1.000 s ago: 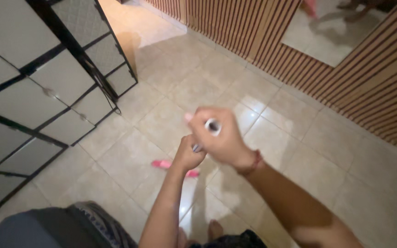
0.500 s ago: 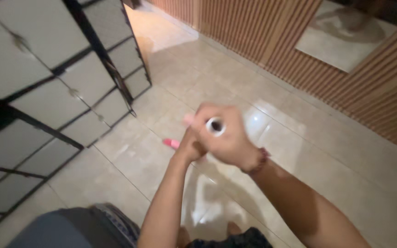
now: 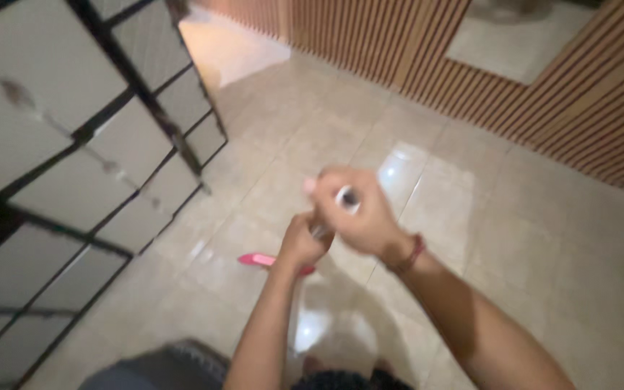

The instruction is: The person sweeps a tiled floor using a pink broom. They move the broom back and forth across the floor in a repetitive motion, covering different areas of the room.

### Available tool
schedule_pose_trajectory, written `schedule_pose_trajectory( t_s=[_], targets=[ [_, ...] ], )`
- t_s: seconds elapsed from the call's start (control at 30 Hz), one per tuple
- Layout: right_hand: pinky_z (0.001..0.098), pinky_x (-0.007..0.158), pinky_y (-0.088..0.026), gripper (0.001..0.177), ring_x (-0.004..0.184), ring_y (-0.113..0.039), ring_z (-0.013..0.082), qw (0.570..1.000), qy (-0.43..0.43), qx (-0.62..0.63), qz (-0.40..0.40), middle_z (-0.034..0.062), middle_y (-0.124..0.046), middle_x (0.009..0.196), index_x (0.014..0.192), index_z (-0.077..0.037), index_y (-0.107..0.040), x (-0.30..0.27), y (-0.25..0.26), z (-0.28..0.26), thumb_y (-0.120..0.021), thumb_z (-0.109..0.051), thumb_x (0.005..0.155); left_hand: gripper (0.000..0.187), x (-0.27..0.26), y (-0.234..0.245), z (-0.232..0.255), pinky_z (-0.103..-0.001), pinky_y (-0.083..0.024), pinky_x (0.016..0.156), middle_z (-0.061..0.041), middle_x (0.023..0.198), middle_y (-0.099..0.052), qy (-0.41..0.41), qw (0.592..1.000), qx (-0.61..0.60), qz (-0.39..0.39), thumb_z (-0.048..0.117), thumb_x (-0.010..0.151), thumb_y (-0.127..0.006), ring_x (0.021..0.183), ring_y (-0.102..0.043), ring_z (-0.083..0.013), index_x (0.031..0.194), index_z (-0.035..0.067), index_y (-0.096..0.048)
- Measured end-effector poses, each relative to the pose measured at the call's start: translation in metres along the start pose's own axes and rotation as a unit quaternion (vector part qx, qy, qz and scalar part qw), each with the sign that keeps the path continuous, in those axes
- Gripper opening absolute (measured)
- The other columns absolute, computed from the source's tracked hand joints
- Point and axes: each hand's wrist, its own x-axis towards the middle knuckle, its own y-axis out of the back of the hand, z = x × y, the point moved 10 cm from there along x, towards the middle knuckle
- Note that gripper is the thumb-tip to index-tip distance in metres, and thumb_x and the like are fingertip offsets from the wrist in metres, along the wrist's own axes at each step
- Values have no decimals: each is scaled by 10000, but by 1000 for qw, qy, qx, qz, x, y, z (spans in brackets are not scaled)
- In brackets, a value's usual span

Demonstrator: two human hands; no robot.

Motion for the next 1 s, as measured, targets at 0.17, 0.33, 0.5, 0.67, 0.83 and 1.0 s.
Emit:
schedule_pose_trajectory(
  t_s=[0.17,0.33,0.5,0.67,0.83,1.0],
  targets=[
    [381,1048,-497,247,744,-649,141,990,88,28,-109,82,-568,685,774,-25,-628,-40,-37,18,-642,-136,995,186,13,-52,-88,-352,-556,734,-94,946,-725,-67,994,-56,-62,216,835,-741,858,-674,-167,976,102,-699],
    [323,689,-519,202,705,-607,165,995,-19,-25,-95,113,-639,740,820,-18,-678,-105,-14,79,-695,-140,979,309,-4,-89,-130,-378,-474,601,-117,780,-630,104,990,17,-95,246,733,-790,672,-580,-217,974,119,-645],
    [292,664,-528,215,723,-638,108,993,-62,-53,81,67,-703,769,824,-22,-725,-140,112,33,-685,-148,994,201,16,-166,27,-361,-464,637,-117,702,-635,-89,992,51,-67,192,772,-777,656,-585,-232,791,50,-636],
    [243,592,-494,311,646,-628,74,922,-67,-193,328,3,-669,690,775,-35,-659,-186,237,-111,-638,-148,1064,202,-2,-270,198,-358,-508,642,-74,709,-648,-94,965,-38,-243,189,893,-801,658,-582,-181,816,35,-696],
    [269,590,-479,254,654,-588,102,843,-78,-328,420,33,-641,695,833,-29,-668,-243,259,-153,-683,-169,1044,149,-65,-365,259,-341,-535,699,-2,789,-676,-134,888,-195,-395,195,870,-775,771,-612,-142,925,71,-712],
    [281,612,-500,206,653,-636,183,894,-69,-372,240,89,-663,749,813,-55,-674,-245,223,-80,-728,-190,960,165,-103,-435,202,-349,-538,737,-15,855,-691,-59,810,-402,-424,214,860,-750,840,-640,-156,953,84,-708]
  ],
)
